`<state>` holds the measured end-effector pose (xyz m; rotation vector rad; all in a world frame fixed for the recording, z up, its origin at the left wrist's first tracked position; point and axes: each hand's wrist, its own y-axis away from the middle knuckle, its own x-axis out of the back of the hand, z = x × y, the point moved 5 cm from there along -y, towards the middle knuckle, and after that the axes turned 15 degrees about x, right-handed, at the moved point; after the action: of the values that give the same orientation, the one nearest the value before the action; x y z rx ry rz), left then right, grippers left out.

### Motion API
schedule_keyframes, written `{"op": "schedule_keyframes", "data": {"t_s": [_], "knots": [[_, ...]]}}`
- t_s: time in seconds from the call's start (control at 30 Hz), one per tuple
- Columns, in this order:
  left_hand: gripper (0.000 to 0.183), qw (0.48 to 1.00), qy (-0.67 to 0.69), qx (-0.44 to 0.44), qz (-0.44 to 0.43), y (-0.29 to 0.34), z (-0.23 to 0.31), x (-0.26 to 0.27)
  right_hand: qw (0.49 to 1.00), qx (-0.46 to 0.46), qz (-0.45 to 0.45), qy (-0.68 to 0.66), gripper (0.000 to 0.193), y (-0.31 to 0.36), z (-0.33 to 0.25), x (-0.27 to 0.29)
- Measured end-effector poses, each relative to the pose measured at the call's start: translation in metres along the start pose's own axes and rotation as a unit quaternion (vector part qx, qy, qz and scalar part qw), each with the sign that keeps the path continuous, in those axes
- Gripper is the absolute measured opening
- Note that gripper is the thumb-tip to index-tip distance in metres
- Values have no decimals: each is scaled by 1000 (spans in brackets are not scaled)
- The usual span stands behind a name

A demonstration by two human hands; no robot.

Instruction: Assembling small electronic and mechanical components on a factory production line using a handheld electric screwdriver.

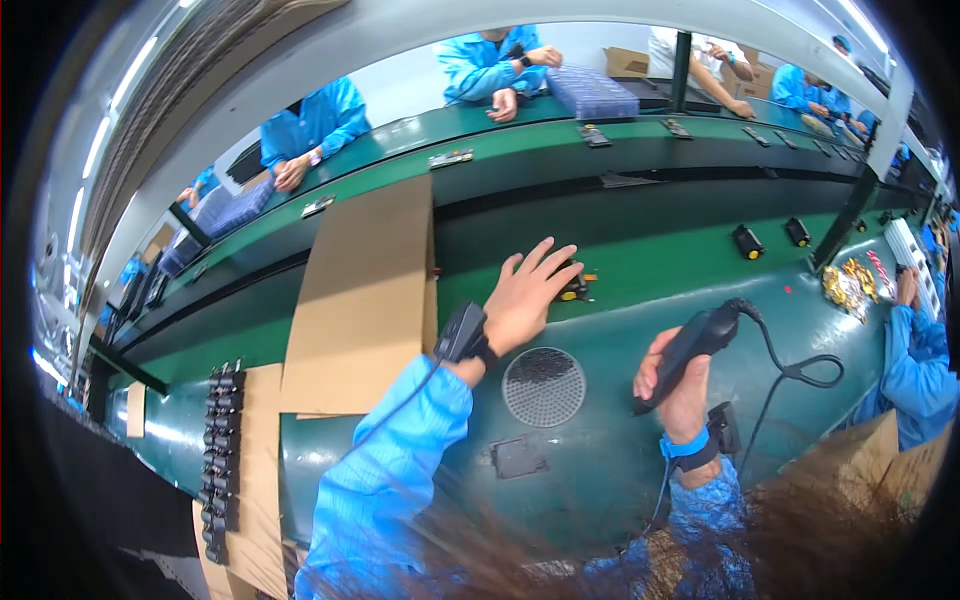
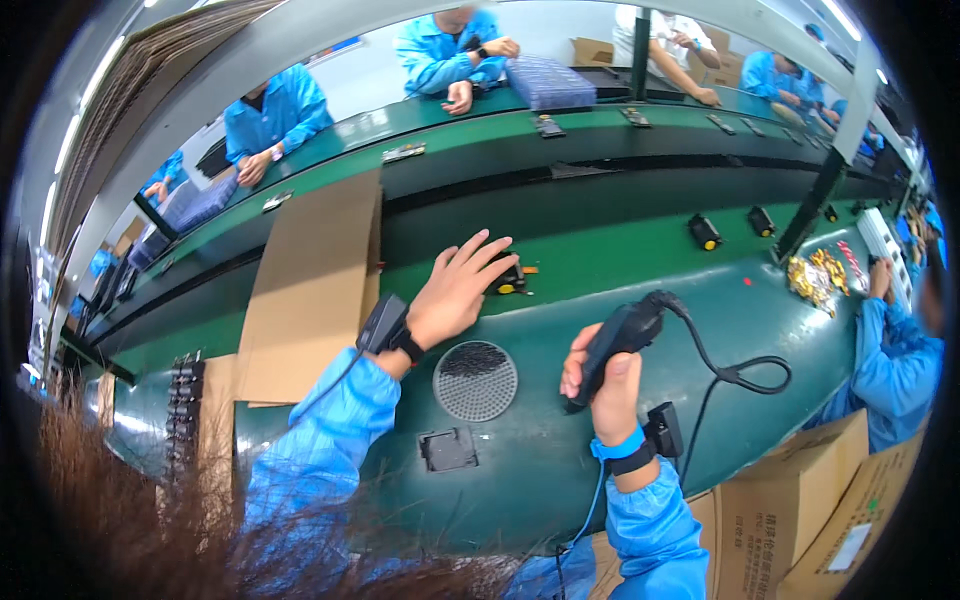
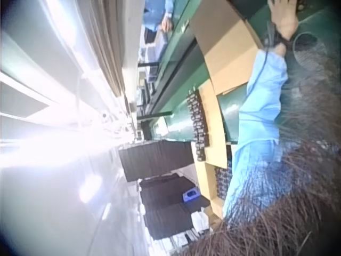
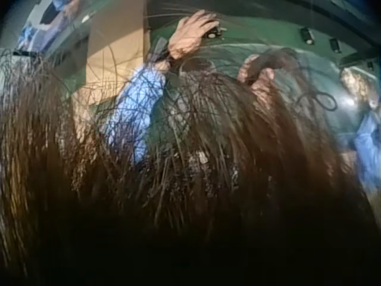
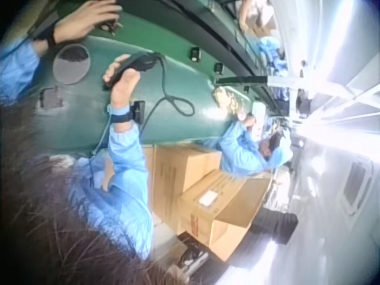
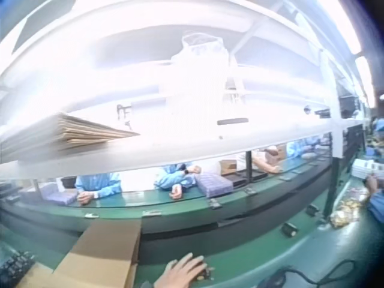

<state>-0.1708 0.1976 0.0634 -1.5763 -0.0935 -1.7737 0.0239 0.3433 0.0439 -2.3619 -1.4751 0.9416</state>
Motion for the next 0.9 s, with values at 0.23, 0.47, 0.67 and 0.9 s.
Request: {"op": "schedule_keyframes", "data": {"t_s": [0.23,0.47,0.67,0.9], "knots": [[54,990,-33,-4,-137,-16,-30,-18,1000,-13,7,-16,81,2,7,-3],[52,989,72,122,-32,78,0,82,999,7,20,44,89,3,1,0],[58,983,112,107,-102,177,53,88,998,13,7,58,88,3,3,-9],[59,983,62,124,-119,196,54,71,996,20,42,73,88,6,3,-9]]}}
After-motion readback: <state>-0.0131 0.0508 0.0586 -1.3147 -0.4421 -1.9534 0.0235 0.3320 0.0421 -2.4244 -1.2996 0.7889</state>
